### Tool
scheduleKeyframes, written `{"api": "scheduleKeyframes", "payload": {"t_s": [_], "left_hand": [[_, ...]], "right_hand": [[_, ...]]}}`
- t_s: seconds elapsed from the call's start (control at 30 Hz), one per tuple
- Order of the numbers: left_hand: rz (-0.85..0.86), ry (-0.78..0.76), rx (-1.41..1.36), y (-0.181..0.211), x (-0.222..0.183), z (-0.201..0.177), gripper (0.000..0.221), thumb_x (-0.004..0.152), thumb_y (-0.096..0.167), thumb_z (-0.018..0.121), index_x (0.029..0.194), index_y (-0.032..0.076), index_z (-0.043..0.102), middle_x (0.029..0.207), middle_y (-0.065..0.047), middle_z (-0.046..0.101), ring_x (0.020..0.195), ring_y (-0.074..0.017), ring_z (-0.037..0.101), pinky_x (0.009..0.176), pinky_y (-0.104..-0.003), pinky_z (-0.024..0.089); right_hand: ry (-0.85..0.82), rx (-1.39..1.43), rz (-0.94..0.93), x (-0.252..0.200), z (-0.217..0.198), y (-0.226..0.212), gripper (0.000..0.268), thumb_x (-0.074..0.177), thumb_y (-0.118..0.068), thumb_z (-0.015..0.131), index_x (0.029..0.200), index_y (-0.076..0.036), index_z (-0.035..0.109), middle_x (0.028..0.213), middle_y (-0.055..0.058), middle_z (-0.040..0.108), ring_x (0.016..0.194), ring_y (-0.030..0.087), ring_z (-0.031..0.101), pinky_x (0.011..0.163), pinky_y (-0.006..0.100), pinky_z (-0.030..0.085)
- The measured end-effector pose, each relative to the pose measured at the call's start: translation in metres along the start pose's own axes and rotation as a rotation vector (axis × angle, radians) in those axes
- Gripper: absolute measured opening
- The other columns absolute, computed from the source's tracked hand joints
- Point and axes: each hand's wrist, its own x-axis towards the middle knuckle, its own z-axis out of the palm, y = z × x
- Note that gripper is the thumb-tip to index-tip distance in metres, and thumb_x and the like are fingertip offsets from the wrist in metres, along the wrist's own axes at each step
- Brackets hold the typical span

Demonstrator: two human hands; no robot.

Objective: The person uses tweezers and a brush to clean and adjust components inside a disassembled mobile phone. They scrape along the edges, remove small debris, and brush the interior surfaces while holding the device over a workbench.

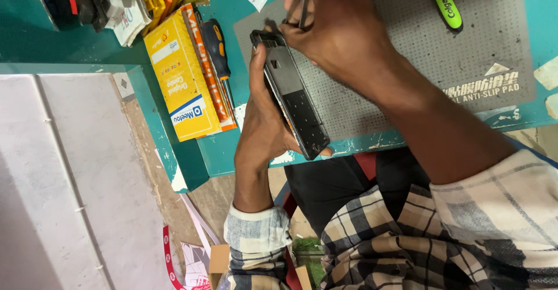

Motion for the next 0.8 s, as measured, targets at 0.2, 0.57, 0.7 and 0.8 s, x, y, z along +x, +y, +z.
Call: {"api": "scheduleKeyframes", "payload": {"t_s": [0.2,0.57,0.7,0.8], "left_hand": [[-0.039,-0.011,-0.016,-0.001,-0.001,0.0,0.177,0.037,0.056,0.103,0.166,0.008,-0.008,0.16,-0.031,0.033,0.145,-0.0414,0.052,0.127,-0.046,0.045],[0.012,-0.002,0.046,-0.003,0.001,0.0,0.177,0.034,0.058,0.102,0.164,0.008,-0.008,0.171,-0.034,0.017,0.157,-0.0448,0.038,0.134,-0.049,0.036],[-0.034,-0.002,-0.013,-0.002,0.002,0.0,0.175,0.036,0.06,0.101,0.164,0.007,-0.007,0.169,-0.033,0.023,0.152,-0.0438,0.045,0.131,-0.048,0.041],[-0.074,-0.01,-0.043,-0.001,0.001,0.001,0.175,0.039,0.063,0.1,0.165,0.006,-0.007,0.166,-0.031,0.033,0.146,-0.0404,0.051,0.13,-0.047,0.045]], "right_hand": [[0.026,-0.055,0.019,0.003,0.002,-0.006,0.031,0.095,-0.004,0.082,0.108,-0.001,0.054,0.089,0.006,0.065,0.079,0.021,0.07,0.078,0.037,0.056],[-0.027,-0.028,0.168,0.002,0.011,0.0,0.032,0.096,-0.013,0.084,0.111,-0.002,0.058,0.081,0.007,0.073,0.073,0.02,0.077,0.07,0.033,0.062],[-0.009,0.058,0.166,0.001,0.011,-0.001,0.029,0.097,-0.01,0.082,0.112,-0.003,0.058,0.084,0.007,0.073,0.077,0.017,0.078,0.07,0.029,0.062],[0.007,0.067,0.116,0.001,0.007,-0.003,0.029,0.098,-0.008,0.083,0.111,-0.002,0.058,0.085,0.008,0.072,0.078,0.017,0.077,0.07,0.029,0.06]]}}
